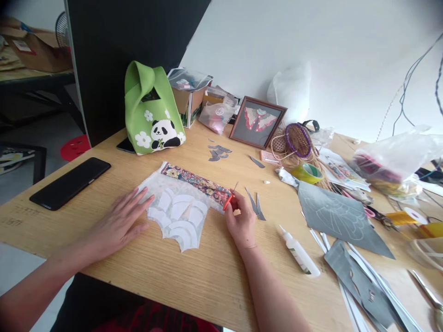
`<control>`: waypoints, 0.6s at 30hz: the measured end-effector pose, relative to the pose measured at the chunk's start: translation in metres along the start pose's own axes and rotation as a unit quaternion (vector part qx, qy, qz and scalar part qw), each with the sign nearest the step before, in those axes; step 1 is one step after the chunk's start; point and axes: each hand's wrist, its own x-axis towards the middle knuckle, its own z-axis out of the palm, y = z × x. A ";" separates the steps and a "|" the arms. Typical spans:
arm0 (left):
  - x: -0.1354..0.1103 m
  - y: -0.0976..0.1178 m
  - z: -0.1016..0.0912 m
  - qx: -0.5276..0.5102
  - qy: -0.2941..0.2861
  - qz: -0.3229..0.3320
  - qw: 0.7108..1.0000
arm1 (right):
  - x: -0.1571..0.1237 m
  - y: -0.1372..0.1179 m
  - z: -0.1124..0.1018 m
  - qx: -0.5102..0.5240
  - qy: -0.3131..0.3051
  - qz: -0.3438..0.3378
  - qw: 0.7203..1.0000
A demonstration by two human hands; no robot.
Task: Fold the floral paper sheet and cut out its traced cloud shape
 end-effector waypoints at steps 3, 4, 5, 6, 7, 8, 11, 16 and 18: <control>-0.017 0.023 -0.005 -0.060 0.048 0.003 0.997 | -0.003 -0.010 -0.004 0.015 -0.019 -0.014 1.000; -0.024 0.031 -0.006 -0.087 0.070 -0.001 0.994 | -0.005 -0.015 -0.006 0.025 -0.038 -0.014 0.999; -0.031 0.040 -0.008 -0.115 0.082 -0.003 0.990 | -0.007 -0.021 -0.009 0.035 -0.064 -0.014 0.997; -0.038 0.048 -0.009 -0.142 0.095 -0.009 0.985 | -0.010 -0.027 -0.013 0.042 -0.096 -0.014 0.994; -0.045 0.056 -0.010 -0.170 0.111 -0.014 0.979 | -0.014 -0.033 -0.017 0.042 -0.134 -0.014 0.990; -0.051 0.064 -0.011 -0.198 0.130 -0.020 0.971 | -0.019 -0.039 -0.021 0.038 -0.169 -0.019 0.985; -0.067 0.087 -0.013 -0.320 0.148 -0.037 0.935 | -0.038 -0.051 -0.034 0.019 -0.256 -0.069 0.964; -0.077 0.118 -0.013 -0.496 -0.004 -0.081 0.864 | -0.065 -0.055 -0.038 -0.008 -0.334 -0.117 0.935; -0.077 0.123 -0.014 -0.521 -0.068 -0.112 0.843 | -0.069 -0.055 -0.035 -0.011 -0.335 -0.120 0.935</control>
